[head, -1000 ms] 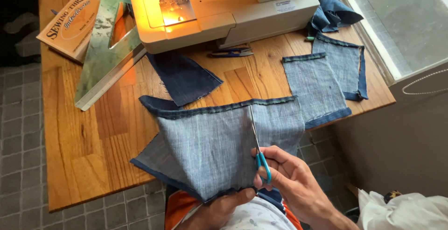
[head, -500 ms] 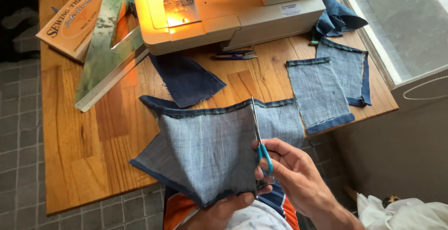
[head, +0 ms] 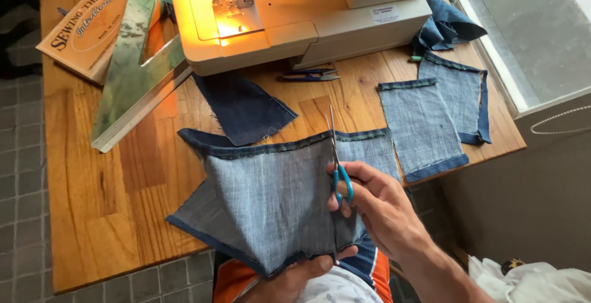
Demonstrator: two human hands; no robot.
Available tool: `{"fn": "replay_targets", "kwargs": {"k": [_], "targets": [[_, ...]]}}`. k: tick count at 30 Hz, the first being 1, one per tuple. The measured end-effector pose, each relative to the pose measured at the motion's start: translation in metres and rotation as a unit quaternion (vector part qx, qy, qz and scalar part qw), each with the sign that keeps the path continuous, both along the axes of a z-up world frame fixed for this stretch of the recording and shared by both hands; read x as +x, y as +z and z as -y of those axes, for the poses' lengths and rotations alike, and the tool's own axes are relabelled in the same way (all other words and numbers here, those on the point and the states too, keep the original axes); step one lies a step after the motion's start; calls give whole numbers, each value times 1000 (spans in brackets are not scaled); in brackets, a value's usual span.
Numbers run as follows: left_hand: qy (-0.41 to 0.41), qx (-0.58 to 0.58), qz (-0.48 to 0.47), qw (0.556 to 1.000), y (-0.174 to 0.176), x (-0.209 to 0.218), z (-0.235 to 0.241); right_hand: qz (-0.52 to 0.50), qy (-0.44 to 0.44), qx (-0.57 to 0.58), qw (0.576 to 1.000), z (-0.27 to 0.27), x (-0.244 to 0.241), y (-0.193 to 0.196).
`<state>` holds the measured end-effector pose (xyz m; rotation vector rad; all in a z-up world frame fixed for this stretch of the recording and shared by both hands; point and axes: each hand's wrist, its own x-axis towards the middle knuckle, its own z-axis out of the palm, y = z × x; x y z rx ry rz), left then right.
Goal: Cutting denim fabric along a marked line using scissors
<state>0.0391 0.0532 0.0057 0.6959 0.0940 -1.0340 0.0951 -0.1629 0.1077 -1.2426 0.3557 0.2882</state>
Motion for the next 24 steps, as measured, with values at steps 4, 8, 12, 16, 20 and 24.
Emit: {"fn": "replay_targets", "kwargs": {"k": [4, 8, 12, 16, 20, 24], "targets": [[26, -8, 35, 999, -16, -2, 0, 4, 3, -28, 1000, -5, 12, 0], [97, -61, 14, 993, -16, 0, 13, 11, -18, -50, 999, -12, 22, 5], [43, -77, 5, 996, -39, -1, 16, 7, -9, -58, 998, -10, 27, 4], [160, -137, 66, 975, -22, 5, 25, 47, -7, -55, 997, -5, 39, -3], [179, -89, 17, 980, -18, 8, 33, 78, -23, -88, 993, 9, 65, -5], [201, -32, 6, 979, 9, 10, 44, 140, -15, -114, 983, 33, 88, -10]]}}
